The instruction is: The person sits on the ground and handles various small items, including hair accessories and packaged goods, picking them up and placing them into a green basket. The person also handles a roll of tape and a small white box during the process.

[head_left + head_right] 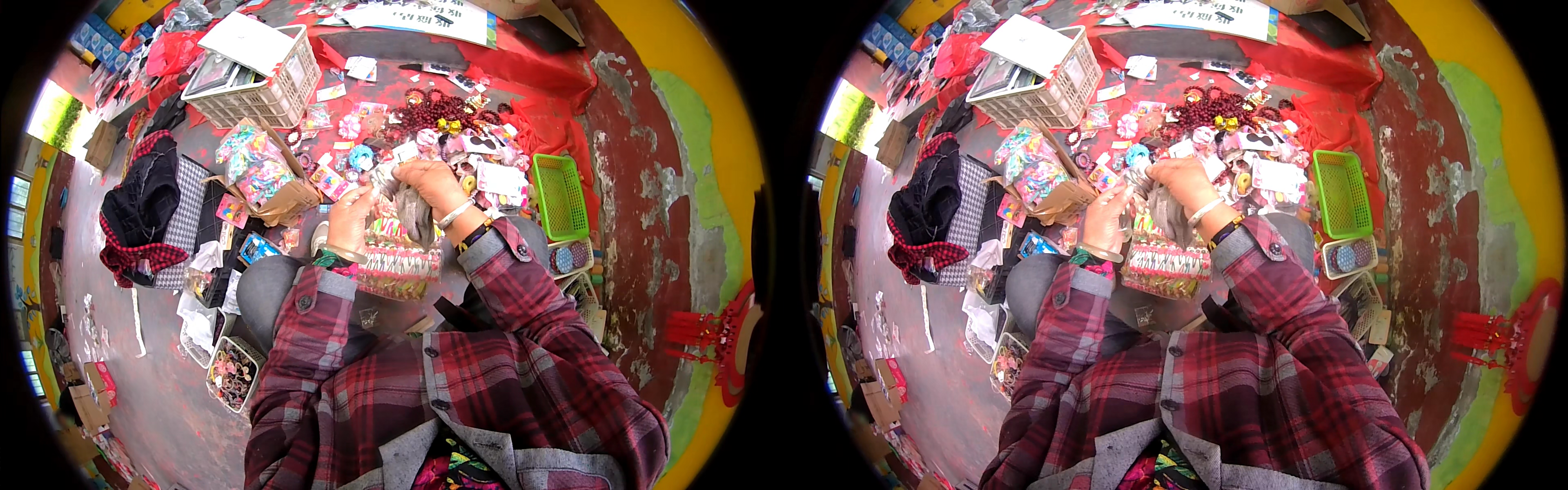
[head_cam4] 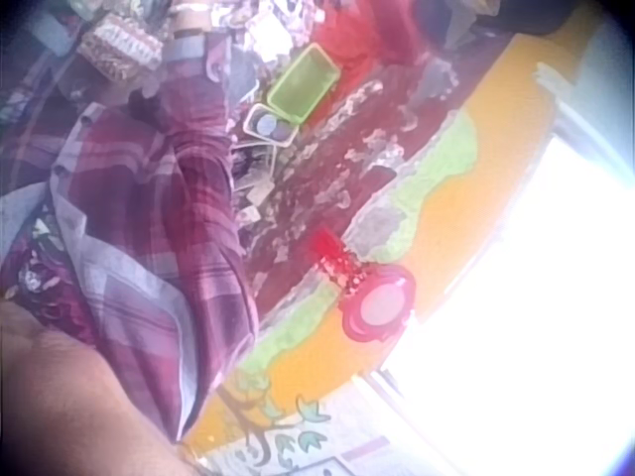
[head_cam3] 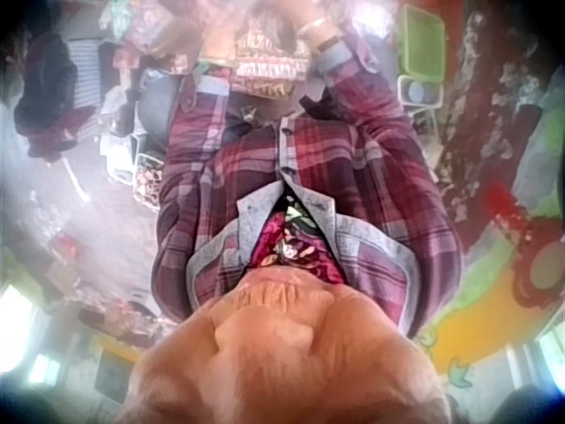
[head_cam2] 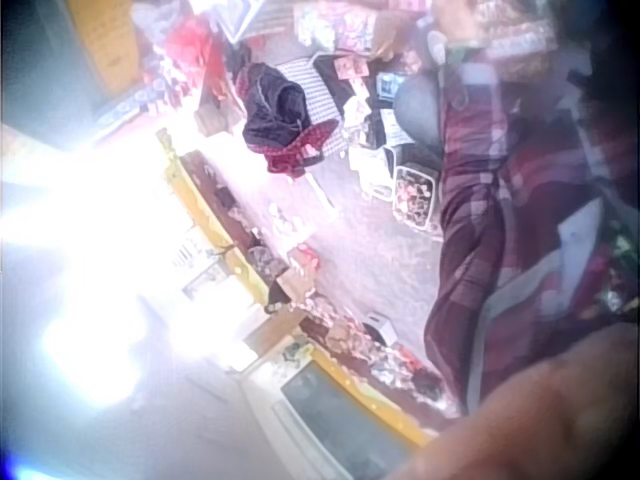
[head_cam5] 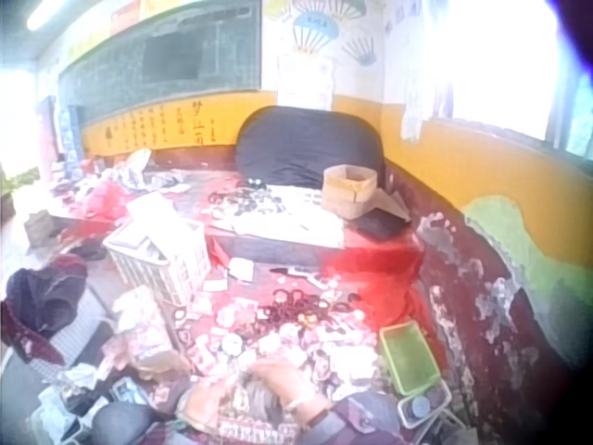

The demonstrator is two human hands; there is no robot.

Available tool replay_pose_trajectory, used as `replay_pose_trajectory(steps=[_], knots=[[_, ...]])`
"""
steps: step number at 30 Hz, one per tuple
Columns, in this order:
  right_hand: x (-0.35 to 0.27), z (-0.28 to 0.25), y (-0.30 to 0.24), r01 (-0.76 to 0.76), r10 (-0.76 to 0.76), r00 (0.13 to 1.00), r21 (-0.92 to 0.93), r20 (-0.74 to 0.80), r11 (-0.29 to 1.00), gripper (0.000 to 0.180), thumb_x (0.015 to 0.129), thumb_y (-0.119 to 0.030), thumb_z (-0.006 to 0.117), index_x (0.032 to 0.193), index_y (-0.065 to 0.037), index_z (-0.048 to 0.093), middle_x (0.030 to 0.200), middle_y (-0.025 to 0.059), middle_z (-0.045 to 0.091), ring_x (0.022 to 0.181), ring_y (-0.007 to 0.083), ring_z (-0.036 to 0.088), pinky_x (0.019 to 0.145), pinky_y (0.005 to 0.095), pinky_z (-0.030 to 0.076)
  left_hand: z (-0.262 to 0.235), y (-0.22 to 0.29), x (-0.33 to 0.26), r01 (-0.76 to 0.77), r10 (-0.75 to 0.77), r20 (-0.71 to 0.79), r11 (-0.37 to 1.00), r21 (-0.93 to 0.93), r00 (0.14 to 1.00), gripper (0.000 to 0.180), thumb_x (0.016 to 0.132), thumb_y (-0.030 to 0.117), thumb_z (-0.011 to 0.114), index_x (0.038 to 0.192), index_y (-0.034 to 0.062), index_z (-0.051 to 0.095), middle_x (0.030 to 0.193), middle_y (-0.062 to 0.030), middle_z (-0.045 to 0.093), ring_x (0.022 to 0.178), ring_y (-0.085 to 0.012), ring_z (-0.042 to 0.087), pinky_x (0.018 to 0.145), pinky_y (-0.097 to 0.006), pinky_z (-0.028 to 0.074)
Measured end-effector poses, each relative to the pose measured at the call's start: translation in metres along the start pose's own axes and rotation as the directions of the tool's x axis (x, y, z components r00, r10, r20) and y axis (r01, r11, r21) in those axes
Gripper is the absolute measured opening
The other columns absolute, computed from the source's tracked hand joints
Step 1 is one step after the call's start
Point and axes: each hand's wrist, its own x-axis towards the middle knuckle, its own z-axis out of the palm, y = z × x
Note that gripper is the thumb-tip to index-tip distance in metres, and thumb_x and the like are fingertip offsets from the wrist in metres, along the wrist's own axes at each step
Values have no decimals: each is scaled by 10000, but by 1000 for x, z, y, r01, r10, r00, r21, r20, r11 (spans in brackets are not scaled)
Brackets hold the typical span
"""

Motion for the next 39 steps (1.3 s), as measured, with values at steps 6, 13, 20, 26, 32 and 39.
replay_pose_trajectory(steps=[6,13,20,26,32,39], knots=[[11,-16,-2,-103,133,977,177,-168,979,117,806,-104,575,779,0,622,702,84,629,585,140,573,576,254,453,-41,13,9,-127,90,-179,970,-208,980,86,841,136,557,841,51,542,690,-37,553,562,-123,526,483,-251,442],[-42,32,99,641,105,609,-566,786,517,205,796,-197,539,956,-107,631,890,137,613,830,287,584,728,331,468,-63,38,13,-270,216,-208,919,-288,954,74,842,147,562,868,79,551,724,-24,556,583,-128,530,516,-273,458],[-28,27,66,609,51,664,-579,746,541,191,796,-160,461,874,-67,608,884,160,600,826,300,589,708,383,466,-53,24,13,-146,116,-144,964,-223,983,95,839,118,560,837,40,507,701,-68,547,576,-139,527,509,-261,449],[9,-27,-36,-12,8,1000,460,11,888,262,899,-184,415,1098,-33,496,1011,91,558,962,213,543,882,358,413,-40,20,8,-97,84,-98,986,-136,992,126,835,121,571,883,22,509,718,-57,551,588,-133,532,517,-261,454],[-7,3,-31,244,-334,939,529,81,813,423,777,-109,463,1193,-44,433,1108,95,514,1058,214,492,956,338,352,-18,-4,-2,115,-107,61,985,-127,992,131,830,79,550,948,21,551,816,-42,587,676,-123,569,582,-236,464],[-24,32,-1,316,-275,948,-365,160,876,605,697,-14,573,1268,-27,377,1219,112,447,1105,175,437,908,275,368,-7,-8,-1,48,-30,81,971,-236,996,236,858,73,471,1085,32,522,1017,-73,577,903,-181,577,786,-314,474]])
